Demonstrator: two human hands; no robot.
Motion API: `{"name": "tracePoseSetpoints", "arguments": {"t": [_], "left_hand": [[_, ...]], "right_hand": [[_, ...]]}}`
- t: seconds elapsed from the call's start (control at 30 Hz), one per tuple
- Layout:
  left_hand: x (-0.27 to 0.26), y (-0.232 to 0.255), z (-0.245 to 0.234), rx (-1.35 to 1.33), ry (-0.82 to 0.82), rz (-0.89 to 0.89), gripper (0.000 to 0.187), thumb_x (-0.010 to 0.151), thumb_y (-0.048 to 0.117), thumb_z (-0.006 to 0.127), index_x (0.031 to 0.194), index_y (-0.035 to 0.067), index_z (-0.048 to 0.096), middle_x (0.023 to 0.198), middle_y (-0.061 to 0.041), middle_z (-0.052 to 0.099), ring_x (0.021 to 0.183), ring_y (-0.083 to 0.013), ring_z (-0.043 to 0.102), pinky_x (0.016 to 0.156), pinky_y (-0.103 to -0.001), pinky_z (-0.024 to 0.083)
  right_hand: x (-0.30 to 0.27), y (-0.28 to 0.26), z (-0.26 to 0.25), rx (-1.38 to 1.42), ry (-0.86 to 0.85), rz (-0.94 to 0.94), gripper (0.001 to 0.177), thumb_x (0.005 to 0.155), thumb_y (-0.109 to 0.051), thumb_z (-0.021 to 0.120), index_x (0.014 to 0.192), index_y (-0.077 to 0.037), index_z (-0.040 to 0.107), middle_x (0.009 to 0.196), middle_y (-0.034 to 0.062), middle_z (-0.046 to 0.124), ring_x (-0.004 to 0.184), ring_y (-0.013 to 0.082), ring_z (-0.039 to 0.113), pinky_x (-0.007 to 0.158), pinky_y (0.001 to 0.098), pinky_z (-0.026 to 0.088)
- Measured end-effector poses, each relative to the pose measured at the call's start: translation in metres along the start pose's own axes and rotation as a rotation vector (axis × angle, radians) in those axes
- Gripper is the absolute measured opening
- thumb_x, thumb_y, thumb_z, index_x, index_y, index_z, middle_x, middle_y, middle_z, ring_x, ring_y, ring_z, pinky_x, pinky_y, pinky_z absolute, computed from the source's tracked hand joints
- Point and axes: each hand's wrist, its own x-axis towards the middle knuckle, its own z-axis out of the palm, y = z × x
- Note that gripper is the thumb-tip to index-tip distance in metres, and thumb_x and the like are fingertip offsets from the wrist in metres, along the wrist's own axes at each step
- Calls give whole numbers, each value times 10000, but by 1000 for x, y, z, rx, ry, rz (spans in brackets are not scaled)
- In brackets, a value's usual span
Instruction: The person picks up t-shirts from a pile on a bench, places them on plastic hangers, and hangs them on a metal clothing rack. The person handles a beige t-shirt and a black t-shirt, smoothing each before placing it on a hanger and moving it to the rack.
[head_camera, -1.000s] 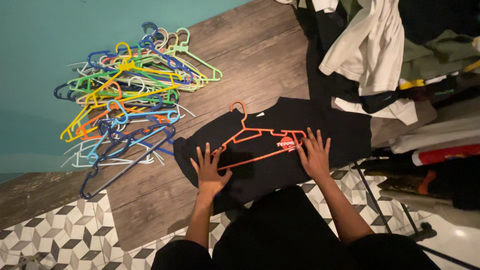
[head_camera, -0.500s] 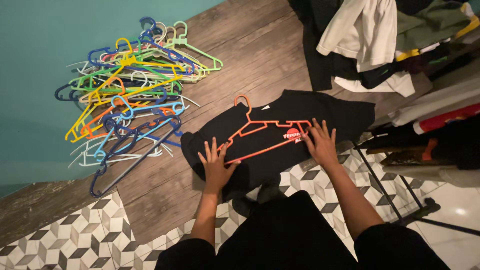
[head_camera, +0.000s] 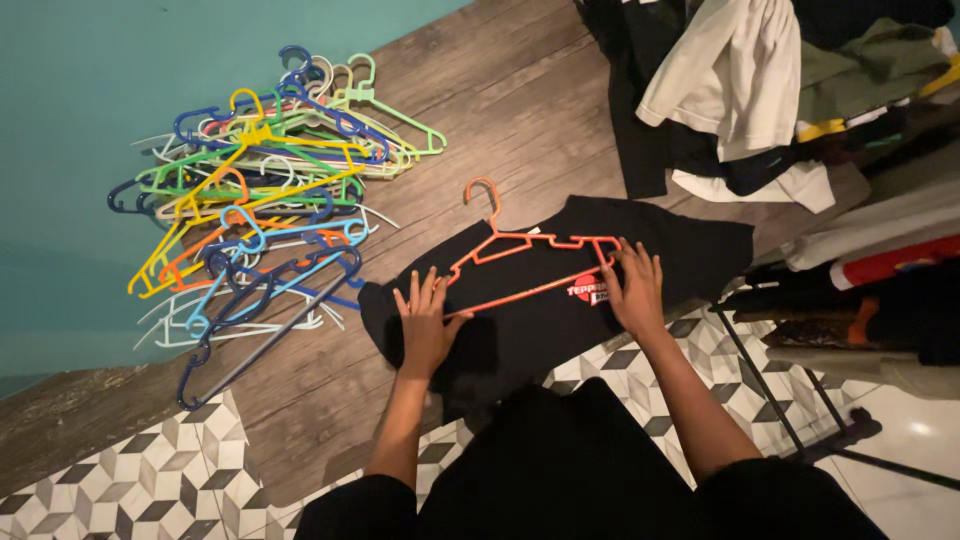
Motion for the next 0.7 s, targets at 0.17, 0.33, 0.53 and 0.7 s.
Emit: {"name": "tracePoseSetpoints", "arguments": {"t": [0.17,0.33,0.53,0.7], "left_hand": [[17,-5,14,20,-64,-73,815,797,513,786,1471,141,519,1591,-132,405,1509,-385,276,1187,-690,132],[26,-14,27,42,20,-33,835,819,520,768,1483,99,489,1606,-130,384,1528,-364,265,1196,-704,134],[32,-6,21,37,-55,-86,827,796,490,793,1452,76,505,1588,-143,388,1523,-361,260,1184,-690,136],[40,2,3,-77,-44,-133,824,781,444,817,1456,86,509,1546,-134,470,1494,-355,337,1202,-666,159]], "right_hand": [[23,4,2,12,-12,-3,413,1043,-302,574,1340,-14,591,1538,182,510,1486,412,388,1241,563,195],[40,12,5,-18,-91,-33,348,1052,-304,567,1268,-36,618,1577,208,466,1505,433,345,1238,571,182],[41,13,2,4,-108,-47,380,1031,-303,578,1301,-37,596,1595,203,449,1518,427,331,1245,572,169],[45,7,-3,128,-84,15,402,1019,-260,593,1346,-26,577,1549,208,482,1503,425,350,1234,571,169]]}}
